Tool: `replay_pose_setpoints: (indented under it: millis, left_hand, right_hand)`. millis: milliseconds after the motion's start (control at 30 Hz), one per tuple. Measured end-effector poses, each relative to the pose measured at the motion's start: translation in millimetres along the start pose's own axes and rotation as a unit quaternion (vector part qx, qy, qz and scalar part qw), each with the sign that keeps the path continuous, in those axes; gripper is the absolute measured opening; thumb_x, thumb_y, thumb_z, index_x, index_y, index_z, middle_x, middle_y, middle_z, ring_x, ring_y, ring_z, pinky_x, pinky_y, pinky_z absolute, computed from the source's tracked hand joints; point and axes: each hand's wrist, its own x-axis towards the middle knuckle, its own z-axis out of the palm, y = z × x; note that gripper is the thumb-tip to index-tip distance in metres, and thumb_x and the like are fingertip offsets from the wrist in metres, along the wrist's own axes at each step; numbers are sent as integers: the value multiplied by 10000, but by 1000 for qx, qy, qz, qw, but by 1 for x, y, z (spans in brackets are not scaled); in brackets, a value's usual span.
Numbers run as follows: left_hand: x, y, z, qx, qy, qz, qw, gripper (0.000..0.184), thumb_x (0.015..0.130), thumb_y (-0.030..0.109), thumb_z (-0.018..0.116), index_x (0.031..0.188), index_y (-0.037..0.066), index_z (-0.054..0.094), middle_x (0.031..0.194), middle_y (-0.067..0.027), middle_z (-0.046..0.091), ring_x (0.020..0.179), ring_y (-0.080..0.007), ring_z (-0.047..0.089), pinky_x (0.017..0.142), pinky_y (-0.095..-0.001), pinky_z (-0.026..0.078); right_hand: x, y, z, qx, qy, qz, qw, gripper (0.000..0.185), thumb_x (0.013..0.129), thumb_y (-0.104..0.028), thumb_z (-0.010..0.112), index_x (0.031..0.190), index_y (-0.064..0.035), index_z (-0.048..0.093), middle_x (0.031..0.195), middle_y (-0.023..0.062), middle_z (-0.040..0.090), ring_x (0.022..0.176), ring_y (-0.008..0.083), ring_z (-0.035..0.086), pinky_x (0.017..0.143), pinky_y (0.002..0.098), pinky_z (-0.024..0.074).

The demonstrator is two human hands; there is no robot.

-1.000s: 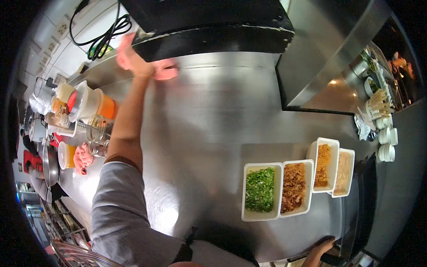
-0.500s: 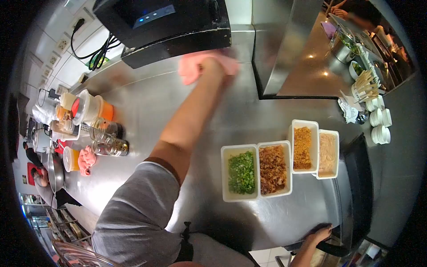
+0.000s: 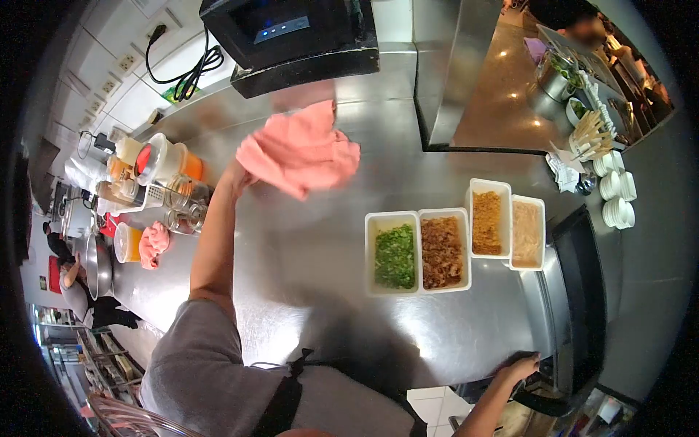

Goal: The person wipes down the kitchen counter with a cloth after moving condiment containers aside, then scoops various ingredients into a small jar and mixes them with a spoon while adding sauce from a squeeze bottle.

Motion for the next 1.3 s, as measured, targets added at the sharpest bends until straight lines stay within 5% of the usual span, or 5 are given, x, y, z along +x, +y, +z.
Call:
replay_pose_setpoints:
  millis: [200,333,600,833,1300]
  left_hand:
    - [-26,-27,0,292,334,421,791,310,914,252,549,1088,59,717,1016,-161,729,915,-386,685,811,-456,540]
    - [13,2,147,470,119,238,841,739,916,669,463,1545,289,387,1674,-155,115,1494,-546,-40,1105,-782,5]
    - [-20,-35,160,494,25,505,707,703,913,632,509,1515,279,430,1595,-76,347,1528,-393,138,1138,-739,-22]
    - [148,-97,-55,457,303,259,795,606,1018,574,370,1484,201,473,1563,-155,365,1502,-396,197,1170,-668,39]
    - [21,42,329,507,-50,440,740,656,985,488,407,1467,43,424,1492,-189,457,1401,-349,398,1154,-669,164]
  right_hand:
    - [-27,-20,6,8,1,-1,1000,588,1032,-392,489,1353,101,508,1324,250,579,1104,361,606,945,451,478]
    - [-59,-40,12,-65,39,-35,997,551,1022,-331,488,1277,152,562,1241,243,631,1028,348,626,913,431,482]
    - [-23,-22,9,13,-27,-19,999,592,1040,-382,450,1375,105,414,1389,272,506,1153,420,576,952,512,482]
    - [1,-6,-1,-8,-12,-29,999,571,1049,-369,447,1398,82,421,1403,262,503,1179,390,566,985,489,465]
    - [-23,-7,8,68,10,-34,997,528,1039,-343,443,1306,109,503,1274,250,600,1059,353,613,936,424,474]
